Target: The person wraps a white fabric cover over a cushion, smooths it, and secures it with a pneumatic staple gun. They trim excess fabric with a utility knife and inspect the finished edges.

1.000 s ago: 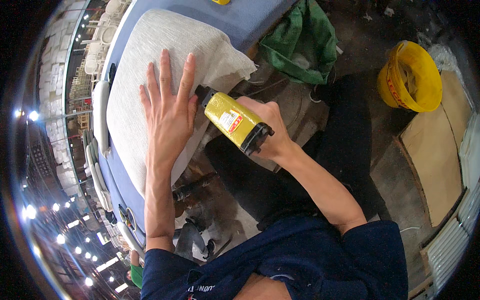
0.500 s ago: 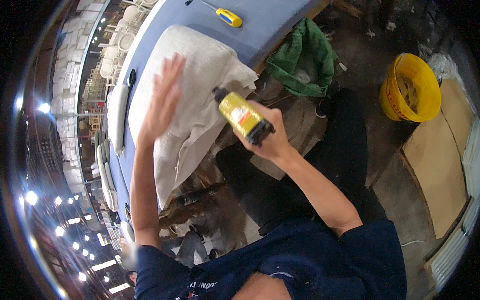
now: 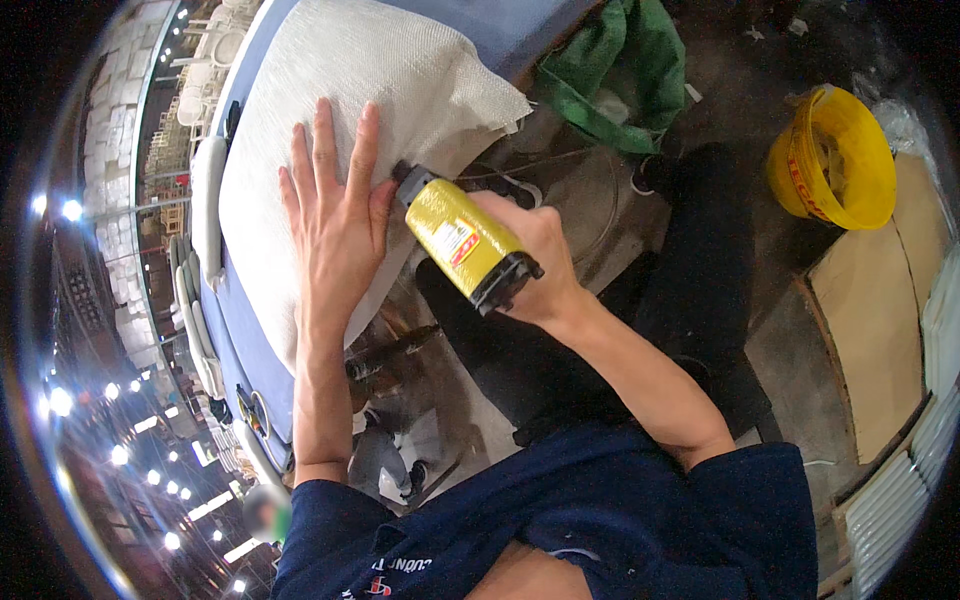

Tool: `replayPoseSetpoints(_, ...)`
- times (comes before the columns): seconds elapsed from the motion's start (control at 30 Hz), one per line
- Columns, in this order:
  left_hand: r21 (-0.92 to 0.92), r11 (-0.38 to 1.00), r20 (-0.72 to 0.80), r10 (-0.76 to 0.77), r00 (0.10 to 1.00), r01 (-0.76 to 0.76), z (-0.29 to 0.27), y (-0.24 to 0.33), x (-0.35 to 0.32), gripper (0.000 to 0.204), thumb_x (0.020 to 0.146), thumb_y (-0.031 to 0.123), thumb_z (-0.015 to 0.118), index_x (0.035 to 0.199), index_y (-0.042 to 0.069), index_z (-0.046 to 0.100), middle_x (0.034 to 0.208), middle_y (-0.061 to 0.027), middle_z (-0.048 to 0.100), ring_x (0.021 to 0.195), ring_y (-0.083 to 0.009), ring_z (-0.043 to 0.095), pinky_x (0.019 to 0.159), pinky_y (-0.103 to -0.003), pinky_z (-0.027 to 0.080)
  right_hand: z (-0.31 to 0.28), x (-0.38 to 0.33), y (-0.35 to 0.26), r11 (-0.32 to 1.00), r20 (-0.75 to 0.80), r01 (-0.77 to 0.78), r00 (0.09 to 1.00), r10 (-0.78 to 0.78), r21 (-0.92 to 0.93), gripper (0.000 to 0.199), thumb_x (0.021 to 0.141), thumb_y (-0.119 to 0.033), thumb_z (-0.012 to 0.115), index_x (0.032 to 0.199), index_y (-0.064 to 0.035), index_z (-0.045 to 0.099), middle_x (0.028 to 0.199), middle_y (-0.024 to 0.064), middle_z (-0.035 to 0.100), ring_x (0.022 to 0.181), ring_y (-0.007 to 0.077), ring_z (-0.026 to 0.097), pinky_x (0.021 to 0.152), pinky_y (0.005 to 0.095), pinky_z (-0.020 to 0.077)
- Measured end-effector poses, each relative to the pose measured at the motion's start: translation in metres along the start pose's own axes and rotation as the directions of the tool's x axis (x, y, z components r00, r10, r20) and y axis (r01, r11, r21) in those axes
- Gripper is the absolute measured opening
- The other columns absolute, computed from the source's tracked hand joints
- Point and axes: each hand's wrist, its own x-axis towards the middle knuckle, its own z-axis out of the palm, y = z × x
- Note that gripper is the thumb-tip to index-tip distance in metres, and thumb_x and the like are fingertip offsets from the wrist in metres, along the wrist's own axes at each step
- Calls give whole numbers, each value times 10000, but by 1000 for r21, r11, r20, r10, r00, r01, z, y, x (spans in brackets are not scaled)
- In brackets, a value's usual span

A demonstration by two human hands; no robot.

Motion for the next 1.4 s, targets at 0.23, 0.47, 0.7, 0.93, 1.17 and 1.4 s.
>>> replayPoseSetpoints(0.23,-42,999,82,37,996,-34,-5,-3,1,891,990,129,657,1729,330,200,1794,-174,106,1628,-482,129,1261,-729,198,5,-5,5,999,98,-54,994,54,-2,292,862,-155,831,1081,-13,701,889,200,763,803,335,788,673,351,600)
replayPoseSetpoints(0.47,-75,995,132,69,989,-59,-10,-5,3,1037,886,63,721,1735,296,173,1793,-200,58,1625,-518,78,1244,-770,178,12,-8,13,999,111,18,994,-14,-28,380,809,-221,856,1070,1,691,852,211,735,771,398,746,653,407,576)
replayPoseSetpoints(0.7,-399,906,140,209,968,-138,-37,-46,22,983,904,376,765,1729,300,235,1807,-190,18,1648,-476,8,1234,-792,73,-2,4,4,999,47,44,998,-45,22,254,840,-94,817,1055,4,723,916,159,760,805,313,778,729,340,597)
replayPoseSetpoints(0.93,-355,919,60,-157,986,168,16,-65,28,619,1120,605,216,1683,382,346,1782,-93,236,1644,-458,75,1271,-741,7,-2,11,8,1000,-18,7,1000,-6,28,275,817,-107,817,1045,6,712,864,179,760,791,297,790,698,329,581)
replayPoseSetpoints(1.17,-14,999,7,-36,999,36,-2,-14,-21,622,1091,510,488,1683,382,345,1785,-110,221,1620,-475,184,1266,-732,184,10,-7,-7,999,-32,22,999,-23,-31,254,860,-48,786,1097,30,733,933,148,782,832,308,792,755,339,608)
replayPoseSetpoints(1.4,-55,998,81,-16,997,20,-2,-15,-24,836,965,259,747,1664,463,337,1787,-167,136,1597,-535,163,1197,-809,225,24,-19,-12,999,81,-43,996,41,25,319,827,-99,823,1101,22,712,944,143,760,815,292,789,677,325,598)
